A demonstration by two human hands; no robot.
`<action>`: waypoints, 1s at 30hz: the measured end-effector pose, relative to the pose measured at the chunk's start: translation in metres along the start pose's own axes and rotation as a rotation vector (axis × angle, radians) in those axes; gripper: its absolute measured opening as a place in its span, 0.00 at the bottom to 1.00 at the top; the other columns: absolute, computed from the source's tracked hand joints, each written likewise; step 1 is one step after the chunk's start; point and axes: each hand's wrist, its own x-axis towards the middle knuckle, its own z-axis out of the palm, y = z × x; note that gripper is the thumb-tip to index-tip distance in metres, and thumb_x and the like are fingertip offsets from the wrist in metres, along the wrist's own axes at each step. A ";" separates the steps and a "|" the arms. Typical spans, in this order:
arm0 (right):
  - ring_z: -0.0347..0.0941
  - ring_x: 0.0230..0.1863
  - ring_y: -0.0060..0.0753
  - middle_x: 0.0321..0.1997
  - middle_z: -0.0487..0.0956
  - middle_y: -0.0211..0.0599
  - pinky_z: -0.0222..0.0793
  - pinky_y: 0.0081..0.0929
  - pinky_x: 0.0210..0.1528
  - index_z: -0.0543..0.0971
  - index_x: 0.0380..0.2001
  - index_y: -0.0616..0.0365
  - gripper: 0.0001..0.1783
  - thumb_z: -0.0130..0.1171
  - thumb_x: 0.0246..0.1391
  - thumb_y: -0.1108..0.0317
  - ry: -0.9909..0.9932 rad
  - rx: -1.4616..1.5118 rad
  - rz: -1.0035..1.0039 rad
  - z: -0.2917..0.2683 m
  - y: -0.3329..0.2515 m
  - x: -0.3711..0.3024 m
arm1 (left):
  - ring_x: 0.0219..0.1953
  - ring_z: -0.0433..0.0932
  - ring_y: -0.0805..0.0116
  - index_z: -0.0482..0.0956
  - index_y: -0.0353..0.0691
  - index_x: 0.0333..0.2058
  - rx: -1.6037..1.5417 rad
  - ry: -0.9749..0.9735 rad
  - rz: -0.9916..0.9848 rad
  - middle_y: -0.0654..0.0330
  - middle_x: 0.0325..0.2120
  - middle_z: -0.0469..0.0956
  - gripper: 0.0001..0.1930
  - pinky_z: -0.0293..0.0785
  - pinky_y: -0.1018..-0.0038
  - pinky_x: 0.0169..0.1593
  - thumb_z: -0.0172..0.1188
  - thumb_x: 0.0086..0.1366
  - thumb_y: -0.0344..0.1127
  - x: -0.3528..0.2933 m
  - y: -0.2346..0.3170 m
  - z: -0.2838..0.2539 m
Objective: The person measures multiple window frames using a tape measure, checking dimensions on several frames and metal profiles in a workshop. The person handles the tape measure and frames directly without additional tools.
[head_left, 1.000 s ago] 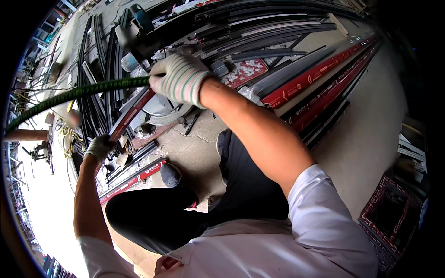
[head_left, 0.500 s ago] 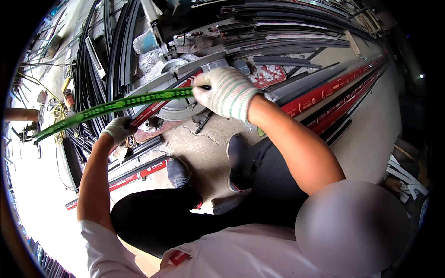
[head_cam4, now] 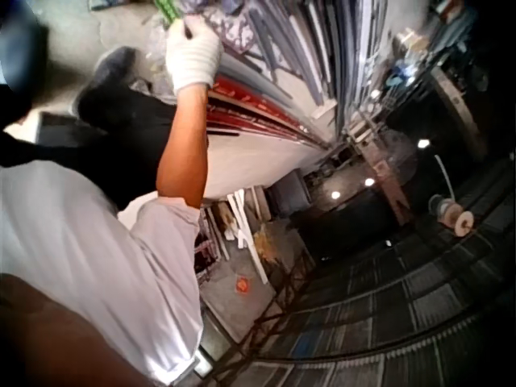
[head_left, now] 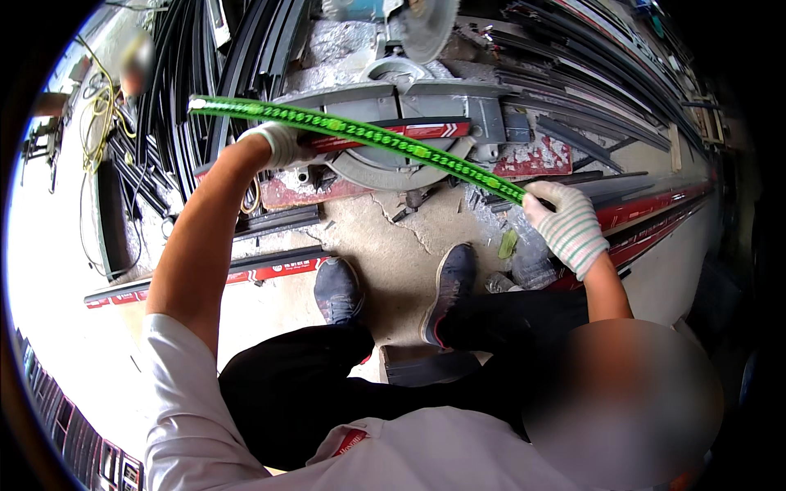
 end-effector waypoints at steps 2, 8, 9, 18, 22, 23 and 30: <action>0.79 0.33 0.33 0.32 0.84 0.42 0.74 0.29 0.40 0.83 0.42 0.62 0.15 0.59 0.57 0.62 -0.004 0.006 0.048 0.005 0.019 0.005 | 0.45 0.79 0.62 0.80 0.45 0.52 0.007 -0.006 0.028 0.58 0.47 0.83 0.20 0.73 0.71 0.54 0.66 0.60 0.37 0.008 -0.002 -0.001; 0.77 0.36 0.23 0.35 0.85 0.36 0.73 0.25 0.43 0.83 0.43 0.63 0.16 0.61 0.57 0.62 -0.057 0.083 0.145 0.021 0.026 0.027 | 0.46 0.80 0.58 0.77 0.44 0.55 0.073 0.009 0.038 0.55 0.48 0.82 0.24 0.74 0.67 0.54 0.66 0.60 0.41 0.008 -0.013 -0.009; 0.77 0.36 0.24 0.35 0.85 0.36 0.73 0.25 0.43 0.83 0.43 0.63 0.16 0.61 0.57 0.63 -0.069 0.071 0.126 0.023 0.023 0.032 | 0.46 0.81 0.58 0.78 0.44 0.54 0.085 0.025 0.053 0.55 0.47 0.82 0.24 0.74 0.67 0.54 0.67 0.59 0.40 0.009 -0.015 -0.009; 0.76 0.35 0.22 0.34 0.84 0.35 0.72 0.24 0.42 0.83 0.43 0.65 0.16 0.62 0.57 0.63 -0.206 0.153 -0.016 0.096 -0.005 0.125 | 0.42 0.78 0.75 0.80 0.42 0.51 -0.081 0.016 0.096 0.62 0.42 0.84 0.24 0.76 0.73 0.50 0.69 0.53 0.23 0.023 -0.029 0.003; 0.74 0.34 0.22 0.33 0.82 0.31 0.71 0.24 0.40 0.83 0.43 0.64 0.16 0.62 0.57 0.63 -0.233 0.272 -0.050 0.129 -0.019 0.158 | 0.41 0.79 0.72 0.80 0.40 0.49 -0.078 0.039 0.106 0.60 0.39 0.85 0.22 0.76 0.72 0.51 0.68 0.53 0.23 0.030 -0.040 0.007; 0.74 0.35 0.23 0.34 0.82 0.31 0.71 0.24 0.41 0.83 0.43 0.64 0.16 0.63 0.57 0.63 -0.239 0.308 -0.068 0.134 -0.019 0.164 | 0.41 0.79 0.71 0.80 0.39 0.49 -0.080 0.040 0.107 0.60 0.39 0.85 0.22 0.76 0.72 0.51 0.68 0.53 0.23 0.032 -0.042 0.008; 0.74 0.38 0.24 0.36 0.83 0.32 0.70 0.24 0.48 0.84 0.43 0.62 0.16 0.65 0.56 0.63 -0.384 0.325 -0.019 0.129 -0.039 0.189 | 0.40 0.81 0.57 0.80 0.38 0.47 0.040 0.027 -0.023 0.50 0.39 0.83 0.20 0.75 0.67 0.50 0.69 0.56 0.35 0.018 -0.026 -0.004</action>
